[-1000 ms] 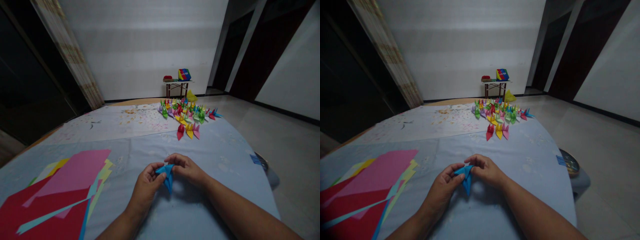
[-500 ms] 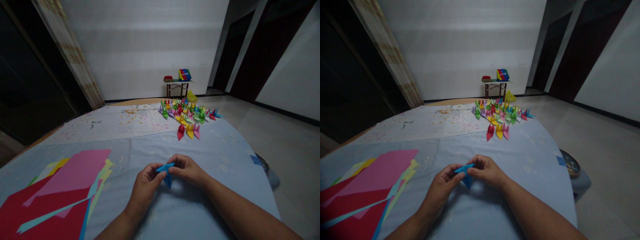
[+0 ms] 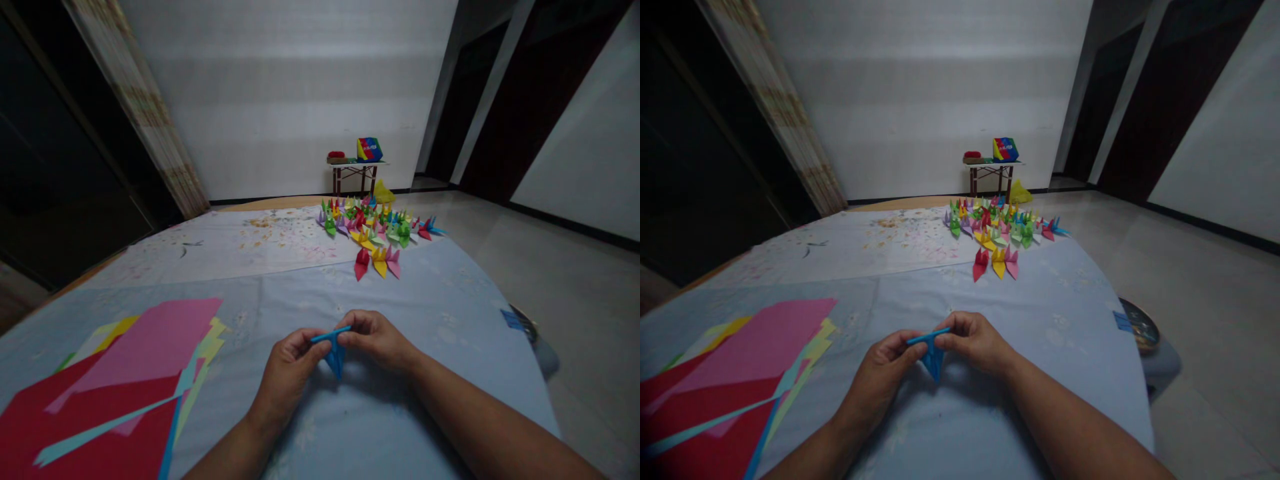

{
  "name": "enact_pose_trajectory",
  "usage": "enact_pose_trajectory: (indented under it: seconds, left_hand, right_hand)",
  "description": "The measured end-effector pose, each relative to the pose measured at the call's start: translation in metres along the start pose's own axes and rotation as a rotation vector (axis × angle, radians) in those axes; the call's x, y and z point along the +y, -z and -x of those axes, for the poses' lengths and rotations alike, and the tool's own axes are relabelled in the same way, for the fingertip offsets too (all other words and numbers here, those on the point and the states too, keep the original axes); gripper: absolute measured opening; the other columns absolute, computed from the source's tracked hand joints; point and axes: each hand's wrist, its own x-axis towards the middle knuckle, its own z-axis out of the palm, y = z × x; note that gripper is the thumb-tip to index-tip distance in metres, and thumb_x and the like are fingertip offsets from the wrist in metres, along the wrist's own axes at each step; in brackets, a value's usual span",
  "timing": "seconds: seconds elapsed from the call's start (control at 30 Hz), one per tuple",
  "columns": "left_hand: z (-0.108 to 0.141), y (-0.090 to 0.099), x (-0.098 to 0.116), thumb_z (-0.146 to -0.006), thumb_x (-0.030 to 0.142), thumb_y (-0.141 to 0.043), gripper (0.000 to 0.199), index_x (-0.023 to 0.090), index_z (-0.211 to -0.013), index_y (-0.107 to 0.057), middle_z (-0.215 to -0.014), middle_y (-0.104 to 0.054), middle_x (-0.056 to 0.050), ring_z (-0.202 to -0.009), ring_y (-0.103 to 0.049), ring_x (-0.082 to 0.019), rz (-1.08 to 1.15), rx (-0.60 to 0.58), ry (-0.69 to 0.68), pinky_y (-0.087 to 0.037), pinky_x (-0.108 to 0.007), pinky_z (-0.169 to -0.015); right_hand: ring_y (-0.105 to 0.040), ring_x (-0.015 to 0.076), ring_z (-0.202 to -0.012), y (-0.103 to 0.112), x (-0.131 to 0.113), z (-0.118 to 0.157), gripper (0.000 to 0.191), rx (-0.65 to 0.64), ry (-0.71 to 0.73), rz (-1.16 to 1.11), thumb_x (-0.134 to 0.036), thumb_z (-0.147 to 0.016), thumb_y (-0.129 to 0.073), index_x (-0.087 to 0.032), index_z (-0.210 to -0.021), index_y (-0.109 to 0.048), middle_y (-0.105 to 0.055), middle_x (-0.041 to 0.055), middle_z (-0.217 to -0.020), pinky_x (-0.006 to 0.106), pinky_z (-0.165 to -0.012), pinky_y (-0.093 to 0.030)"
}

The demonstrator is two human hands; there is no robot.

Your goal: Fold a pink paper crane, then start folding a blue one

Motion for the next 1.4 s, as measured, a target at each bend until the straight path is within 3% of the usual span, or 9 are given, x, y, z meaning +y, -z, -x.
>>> enact_pose_trajectory:
  seconds: [0.43,0.73,0.87,1.23,1.4]
  left_hand:
    - [0.001,-0.005,0.002,-0.068,0.030,-0.067,0.017,0.015,-0.076,-0.066,-0.066,-0.065,0.000,-0.063,-0.056,-0.012,0.030,0.042,-0.009,-0.043,-0.021,-0.063]
    - [0.000,-0.004,0.000,-0.066,0.032,-0.068,0.018,0.015,-0.072,-0.065,-0.064,-0.063,0.000,-0.061,-0.055,-0.013,-0.077,0.111,-0.037,-0.043,-0.022,-0.060]
    - [0.000,-0.003,0.000,-0.068,0.033,-0.066,0.019,0.014,-0.072,-0.066,-0.061,-0.063,0.000,-0.059,-0.054,-0.013,-0.123,0.093,-0.039,-0.042,-0.022,-0.059]
    - [0.000,-0.002,0.006,-0.065,0.035,-0.069,0.021,0.014,-0.064,-0.068,-0.060,-0.065,-0.002,-0.058,-0.054,-0.014,-0.082,0.052,-0.017,-0.043,-0.026,-0.061]
    - [-0.005,0.003,0.003,-0.068,0.037,-0.067,0.027,0.011,-0.075,-0.069,-0.064,-0.067,-0.005,-0.059,-0.057,-0.015,0.008,-0.050,0.051,-0.045,-0.027,-0.064]
  right_hand:
    - [-0.051,0.0074,-0.054,-0.004,0.000,-0.001,0.024,0.040,-0.023,0.016,-0.031,-0.063,-0.073,-0.012,-0.071,-0.061,-0.061,-0.0017,-0.061,0.022,-0.058,-0.039]
    - [-0.046,0.0058,-0.051,-0.006,0.007,-0.002,0.030,0.029,-0.029,0.126,-0.038,-0.065,-0.070,-0.012,-0.074,-0.058,-0.056,-0.0030,-0.059,0.019,-0.051,-0.034]
    - [-0.042,0.0046,-0.047,-0.007,0.007,-0.002,0.031,0.040,-0.057,0.164,-0.039,-0.065,-0.070,-0.013,-0.075,-0.057,-0.052,-0.0051,-0.055,0.018,-0.047,-0.031]
    - [-0.050,0.0074,-0.051,-0.005,-0.003,-0.001,0.024,0.049,-0.028,0.044,-0.033,-0.059,-0.075,-0.012,-0.066,-0.064,-0.061,-0.0009,-0.056,0.022,-0.054,-0.039]
    - [-0.053,0.0087,-0.054,-0.001,-0.006,0.000,0.024,0.040,-0.038,0.047,-0.033,-0.059,-0.075,-0.012,-0.068,-0.067,-0.064,0.0004,-0.060,0.023,-0.058,-0.041]
